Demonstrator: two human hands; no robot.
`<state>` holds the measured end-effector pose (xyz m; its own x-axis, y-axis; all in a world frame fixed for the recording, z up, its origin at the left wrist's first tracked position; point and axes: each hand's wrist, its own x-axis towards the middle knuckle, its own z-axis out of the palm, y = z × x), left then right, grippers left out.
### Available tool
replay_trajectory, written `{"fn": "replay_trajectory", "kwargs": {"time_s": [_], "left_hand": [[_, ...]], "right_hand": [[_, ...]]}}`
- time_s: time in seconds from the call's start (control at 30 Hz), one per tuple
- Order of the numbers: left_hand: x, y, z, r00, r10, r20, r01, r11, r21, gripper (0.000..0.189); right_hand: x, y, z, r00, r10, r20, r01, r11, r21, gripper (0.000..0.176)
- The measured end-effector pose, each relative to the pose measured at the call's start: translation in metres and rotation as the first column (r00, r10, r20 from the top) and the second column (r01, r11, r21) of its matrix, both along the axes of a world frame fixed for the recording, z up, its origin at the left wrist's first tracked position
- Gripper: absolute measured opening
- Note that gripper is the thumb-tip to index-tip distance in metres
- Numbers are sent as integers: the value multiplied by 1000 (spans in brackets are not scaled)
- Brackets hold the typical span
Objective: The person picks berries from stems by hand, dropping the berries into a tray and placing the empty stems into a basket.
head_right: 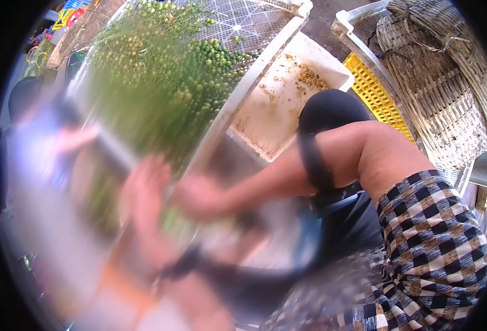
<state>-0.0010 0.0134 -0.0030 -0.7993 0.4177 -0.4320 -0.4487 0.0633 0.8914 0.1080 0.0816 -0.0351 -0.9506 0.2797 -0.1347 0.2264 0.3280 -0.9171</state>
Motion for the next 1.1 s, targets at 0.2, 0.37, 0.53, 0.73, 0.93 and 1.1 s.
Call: {"fn": "replay_trajectory", "kwargs": {"time_s": [0.2, 0.37, 0.53, 0.73, 0.93, 1.1], "left_hand": [[1, -4, 4, 983, 179, -30, -181, 982, -55, 18], [7, -14, 4, 993, 87, -75, -91, 995, -39, 16], [7, -6, 8, 986, 9, -164, -24, 996, -87, 13], [13, -3, 5, 962, -13, -272, -26, 990, -137, 11], [3, -30, -5, 997, 32, -72, -35, 998, -44, 11], [13, -10, 7, 988, 129, -90, -140, 982, -123, 10]], "right_hand": [[-22, 22, 0, 990, 122, -70, -119, 991, 54, 16], [-58, 70, 13, 990, 106, -98, -127, 960, -250, 39], [-68, 76, 3, 978, 127, -164, -203, 741, -640, 25], [-63, 87, 14, 955, 243, -172, -297, 825, -481, 13], [-77, 99, -23, 972, 226, -70, -232, 853, -467, 15], [-72, 77, -19, 960, 235, -154, -268, 608, -748, 14]]}}
